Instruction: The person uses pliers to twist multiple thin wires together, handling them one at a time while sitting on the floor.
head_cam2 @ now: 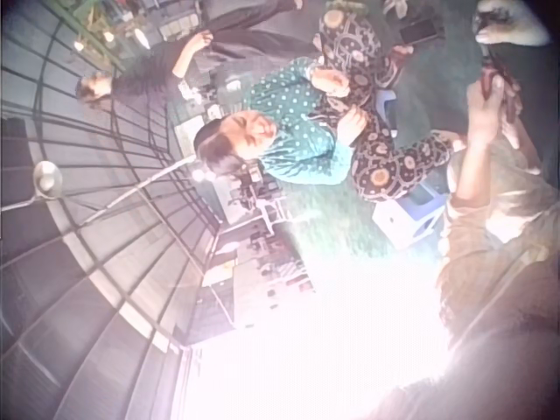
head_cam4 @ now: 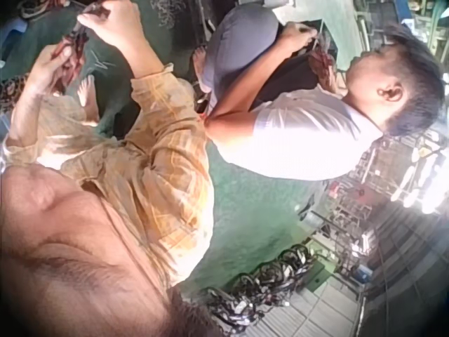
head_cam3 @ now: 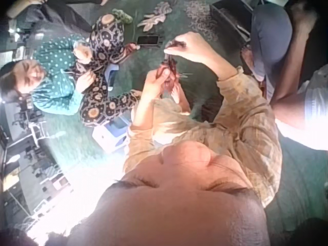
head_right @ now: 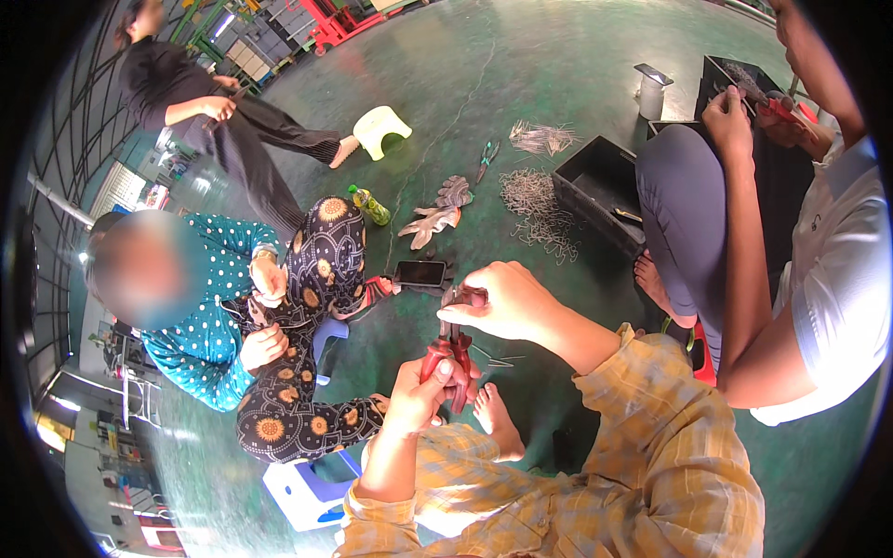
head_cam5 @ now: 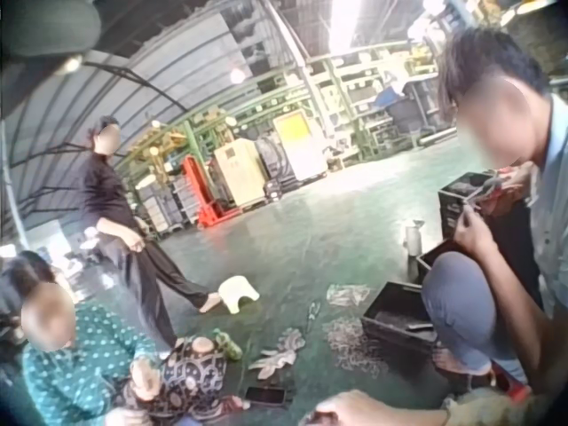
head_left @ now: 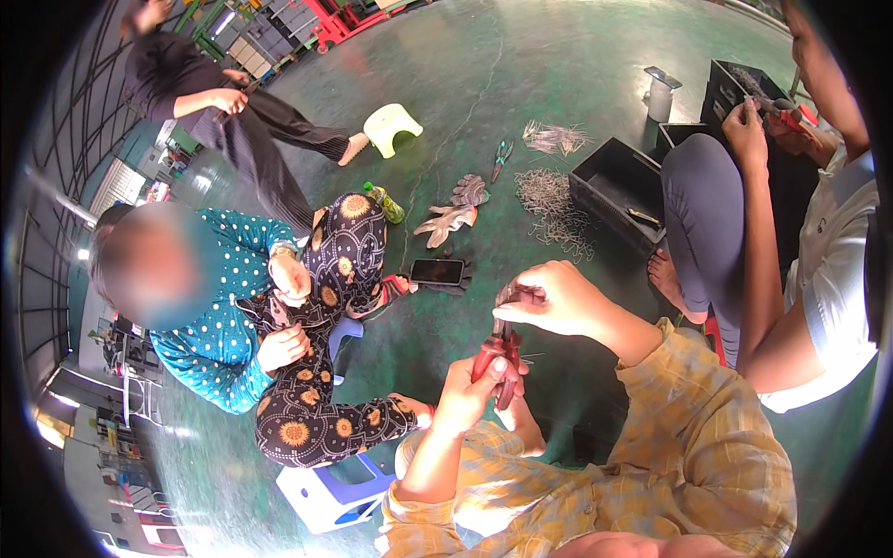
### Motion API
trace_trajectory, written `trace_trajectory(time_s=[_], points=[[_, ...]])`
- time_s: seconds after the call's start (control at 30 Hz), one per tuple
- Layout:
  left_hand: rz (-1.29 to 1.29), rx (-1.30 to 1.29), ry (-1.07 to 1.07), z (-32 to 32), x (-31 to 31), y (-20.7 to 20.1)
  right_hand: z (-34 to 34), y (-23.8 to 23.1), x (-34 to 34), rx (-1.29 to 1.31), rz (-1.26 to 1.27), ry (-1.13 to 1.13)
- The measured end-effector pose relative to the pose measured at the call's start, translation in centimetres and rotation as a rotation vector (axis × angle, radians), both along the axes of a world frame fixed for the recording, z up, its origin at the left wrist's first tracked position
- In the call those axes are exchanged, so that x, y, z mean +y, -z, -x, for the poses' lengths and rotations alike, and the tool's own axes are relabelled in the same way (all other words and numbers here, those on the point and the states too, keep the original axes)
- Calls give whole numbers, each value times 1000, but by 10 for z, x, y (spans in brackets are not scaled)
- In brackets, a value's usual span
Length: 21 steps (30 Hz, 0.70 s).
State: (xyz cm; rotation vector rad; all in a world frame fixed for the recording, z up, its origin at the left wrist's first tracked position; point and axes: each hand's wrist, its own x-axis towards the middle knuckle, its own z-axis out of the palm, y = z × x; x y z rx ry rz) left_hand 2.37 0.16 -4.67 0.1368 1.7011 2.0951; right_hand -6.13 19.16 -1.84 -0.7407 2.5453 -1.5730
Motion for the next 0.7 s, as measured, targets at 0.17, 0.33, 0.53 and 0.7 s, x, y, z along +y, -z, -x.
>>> trace_trajectory(time_s=[0.17, 0.33, 0.53, 0.7], points=[[187, 86, -16, 0, 1, 1, 0, -2, -1, -19, -8, 7], [467, 146, -149, 0, 9, 5, -3, -2, -1, 26, -50, 46], [707, 309, -258, 1, 13, 22, -6, 4, -4, 9, -85, 66], [946, 619, -330, 1, 16, 29, -7, 4, -4, -96, -120, 73]])
